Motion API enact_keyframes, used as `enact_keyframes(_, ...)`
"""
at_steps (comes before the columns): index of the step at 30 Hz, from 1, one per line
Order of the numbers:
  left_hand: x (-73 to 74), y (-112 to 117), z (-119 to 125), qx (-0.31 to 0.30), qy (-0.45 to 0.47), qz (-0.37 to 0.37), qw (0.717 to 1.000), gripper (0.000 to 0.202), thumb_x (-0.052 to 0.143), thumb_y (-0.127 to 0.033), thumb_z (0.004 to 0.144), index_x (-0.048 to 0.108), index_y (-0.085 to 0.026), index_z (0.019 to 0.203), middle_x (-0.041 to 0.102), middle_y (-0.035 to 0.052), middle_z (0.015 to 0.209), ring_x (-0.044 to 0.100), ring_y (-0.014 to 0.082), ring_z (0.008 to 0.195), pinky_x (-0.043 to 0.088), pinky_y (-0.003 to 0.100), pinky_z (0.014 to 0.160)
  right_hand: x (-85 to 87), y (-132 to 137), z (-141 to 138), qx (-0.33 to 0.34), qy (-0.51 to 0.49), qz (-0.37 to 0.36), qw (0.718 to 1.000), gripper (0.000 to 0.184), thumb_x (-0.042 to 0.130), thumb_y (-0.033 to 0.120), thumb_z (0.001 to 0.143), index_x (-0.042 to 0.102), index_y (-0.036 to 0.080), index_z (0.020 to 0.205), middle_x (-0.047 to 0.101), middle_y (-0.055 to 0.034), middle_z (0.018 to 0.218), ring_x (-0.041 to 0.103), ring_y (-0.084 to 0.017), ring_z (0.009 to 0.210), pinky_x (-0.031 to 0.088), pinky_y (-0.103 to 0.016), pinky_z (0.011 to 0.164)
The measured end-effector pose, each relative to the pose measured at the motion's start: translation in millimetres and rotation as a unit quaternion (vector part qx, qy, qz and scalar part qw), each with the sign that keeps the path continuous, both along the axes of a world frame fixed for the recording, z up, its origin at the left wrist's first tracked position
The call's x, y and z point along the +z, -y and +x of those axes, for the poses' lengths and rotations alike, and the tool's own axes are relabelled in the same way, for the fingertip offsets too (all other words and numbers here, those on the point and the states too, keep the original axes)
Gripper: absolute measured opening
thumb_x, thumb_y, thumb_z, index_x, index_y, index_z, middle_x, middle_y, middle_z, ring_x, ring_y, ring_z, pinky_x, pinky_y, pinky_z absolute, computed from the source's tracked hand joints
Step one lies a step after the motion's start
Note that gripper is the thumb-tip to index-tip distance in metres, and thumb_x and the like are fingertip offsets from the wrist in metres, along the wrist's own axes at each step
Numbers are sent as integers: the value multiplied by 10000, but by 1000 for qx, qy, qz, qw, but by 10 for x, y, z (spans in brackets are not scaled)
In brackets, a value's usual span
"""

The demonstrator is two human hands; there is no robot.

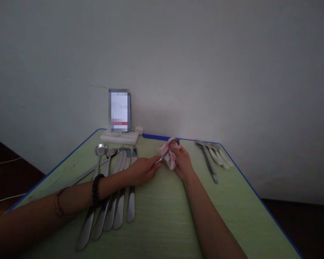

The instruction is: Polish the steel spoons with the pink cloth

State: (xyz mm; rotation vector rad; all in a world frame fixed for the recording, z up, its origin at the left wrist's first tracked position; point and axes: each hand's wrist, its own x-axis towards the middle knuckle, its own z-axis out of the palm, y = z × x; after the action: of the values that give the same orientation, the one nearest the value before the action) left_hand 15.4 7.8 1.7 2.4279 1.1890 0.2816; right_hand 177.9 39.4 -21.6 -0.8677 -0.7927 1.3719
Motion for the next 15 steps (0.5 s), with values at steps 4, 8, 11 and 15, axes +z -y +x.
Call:
enact_keyframes(4, -20, -7, -4, 6, 25, -14, 1000, 316, 279, -303, 917, 501, -162, 1093, 610, 16, 658, 587, 167, 605, 399, 231, 579, -9, 2, -15, -10, 17, 16, 1000, 198, 653, 297, 617, 583, 189, 768, 597, 40, 666, 500, -90, 560, 405, -213, 534)
enact_keyframes(8, -21, -10, -4, 6, 7, 7, 1000, 338, 291, -307, 913, 481, -161, 1151, 639, 42, 746, 614, 188, 689, 416, 253, 635, -39, 3, -37, -30, 35, 38, 998, 251, 641, 380, 661, 564, 192, 808, 581, 43, 668, 481, -84, 545, 393, -207, 511)
enact_keyframes(11, -22, -5, 2, 7, -19, 20, 1000, 354, 286, -310, 913, 476, -153, 1167, 640, 47, 732, 616, 198, 677, 417, 267, 639, -49, 1, -48, -33, 47, 45, 997, 268, 638, 404, 675, 556, 186, 807, 579, 34, 673, 482, -84, 551, 397, -205, 518)
enact_keyframes(15, -35, 3, 6, 17, -27, 36, 999, 328, 315, -298, 901, 473, -168, 1158, 656, 49, 770, 622, 199, 699, 416, 271, 646, -34, 7, -55, -29, 73, 43, 996, 270, 621, 430, 688, 544, 195, 797, 583, 33, 667, 488, -93, 551, 405, -214, 526)
